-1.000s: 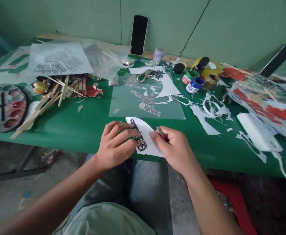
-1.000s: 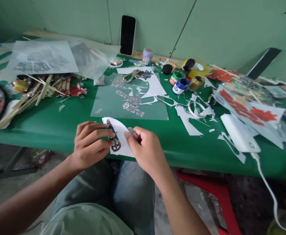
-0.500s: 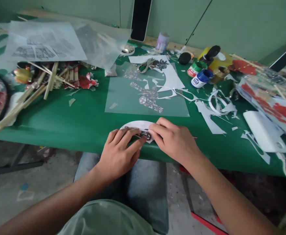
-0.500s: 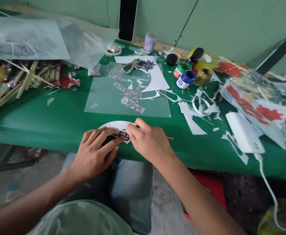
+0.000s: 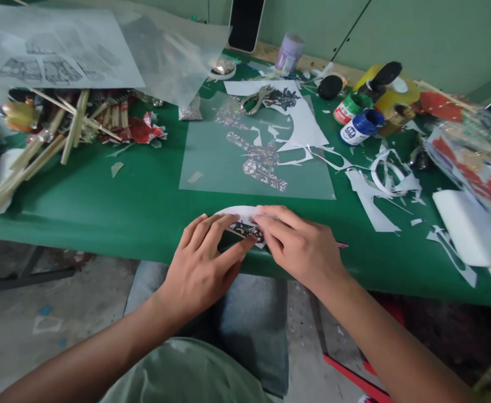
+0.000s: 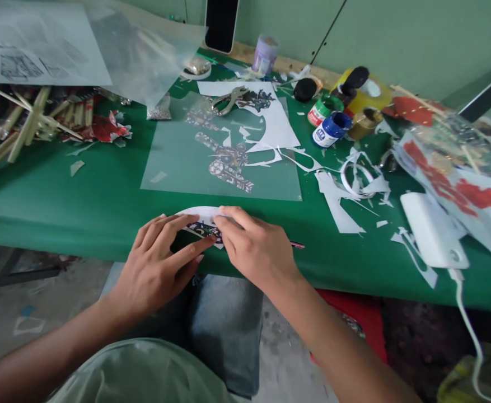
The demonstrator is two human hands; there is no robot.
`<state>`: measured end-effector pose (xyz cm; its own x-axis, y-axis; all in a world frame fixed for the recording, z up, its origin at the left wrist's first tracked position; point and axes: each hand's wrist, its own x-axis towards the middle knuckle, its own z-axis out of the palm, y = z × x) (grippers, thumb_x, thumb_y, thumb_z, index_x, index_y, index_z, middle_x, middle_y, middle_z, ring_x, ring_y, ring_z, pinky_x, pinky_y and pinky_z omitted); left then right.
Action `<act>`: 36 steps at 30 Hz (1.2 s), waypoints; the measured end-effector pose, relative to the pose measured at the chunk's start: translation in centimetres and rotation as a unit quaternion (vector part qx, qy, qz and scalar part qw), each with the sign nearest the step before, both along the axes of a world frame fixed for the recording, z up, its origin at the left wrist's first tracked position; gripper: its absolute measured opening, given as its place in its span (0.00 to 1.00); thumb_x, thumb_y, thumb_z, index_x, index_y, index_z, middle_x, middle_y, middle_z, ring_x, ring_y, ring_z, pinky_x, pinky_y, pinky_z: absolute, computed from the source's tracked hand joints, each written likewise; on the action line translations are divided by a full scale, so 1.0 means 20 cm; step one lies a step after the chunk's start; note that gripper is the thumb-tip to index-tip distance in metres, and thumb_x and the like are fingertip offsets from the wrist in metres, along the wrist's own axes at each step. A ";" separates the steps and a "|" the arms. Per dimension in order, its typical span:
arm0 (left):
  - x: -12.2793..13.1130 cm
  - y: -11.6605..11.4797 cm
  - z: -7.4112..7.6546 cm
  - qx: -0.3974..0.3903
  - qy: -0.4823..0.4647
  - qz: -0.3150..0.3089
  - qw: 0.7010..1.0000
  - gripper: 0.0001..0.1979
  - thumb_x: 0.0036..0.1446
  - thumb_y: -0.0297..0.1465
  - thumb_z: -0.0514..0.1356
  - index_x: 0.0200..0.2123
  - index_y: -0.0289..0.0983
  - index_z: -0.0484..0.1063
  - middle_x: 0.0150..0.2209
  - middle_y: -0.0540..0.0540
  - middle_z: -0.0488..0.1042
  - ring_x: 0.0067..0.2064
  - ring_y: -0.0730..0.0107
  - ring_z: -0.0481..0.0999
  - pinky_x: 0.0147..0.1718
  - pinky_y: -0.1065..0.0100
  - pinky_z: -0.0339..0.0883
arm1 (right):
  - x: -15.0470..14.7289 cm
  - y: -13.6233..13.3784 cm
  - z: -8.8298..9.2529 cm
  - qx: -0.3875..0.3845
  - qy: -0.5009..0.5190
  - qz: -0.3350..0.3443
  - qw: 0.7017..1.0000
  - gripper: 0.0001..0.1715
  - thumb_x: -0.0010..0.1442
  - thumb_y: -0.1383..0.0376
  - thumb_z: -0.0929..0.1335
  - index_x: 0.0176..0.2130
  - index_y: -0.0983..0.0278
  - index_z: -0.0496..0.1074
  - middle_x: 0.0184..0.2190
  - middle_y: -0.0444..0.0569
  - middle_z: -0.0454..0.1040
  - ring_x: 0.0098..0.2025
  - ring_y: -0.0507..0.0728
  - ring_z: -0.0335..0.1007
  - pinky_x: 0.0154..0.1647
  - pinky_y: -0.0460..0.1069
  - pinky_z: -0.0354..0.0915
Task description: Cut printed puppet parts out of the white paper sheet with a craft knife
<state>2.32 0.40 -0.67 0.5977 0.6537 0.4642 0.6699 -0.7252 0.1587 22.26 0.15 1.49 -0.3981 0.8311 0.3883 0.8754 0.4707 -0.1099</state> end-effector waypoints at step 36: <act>0.04 -0.05 -0.02 0.030 0.023 0.027 0.999 0.18 0.59 0.27 0.57 0.52 0.43 0.72 0.52 0.46 0.75 0.50 0.54 0.71 0.46 0.52 0.57 | 0.06 -0.01 0.03 -0.053 0.015 -0.017 0.998 0.15 0.67 0.66 0.61 0.45 0.62 0.76 0.44 0.48 0.79 0.33 0.50 0.75 0.25 0.45 0.64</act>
<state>3.13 -0.54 -0.99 0.5839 0.6573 0.4764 0.7138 -0.6953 0.0844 23.53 -0.02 2.08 -0.3585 0.8813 0.3078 0.8864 0.4248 -0.1841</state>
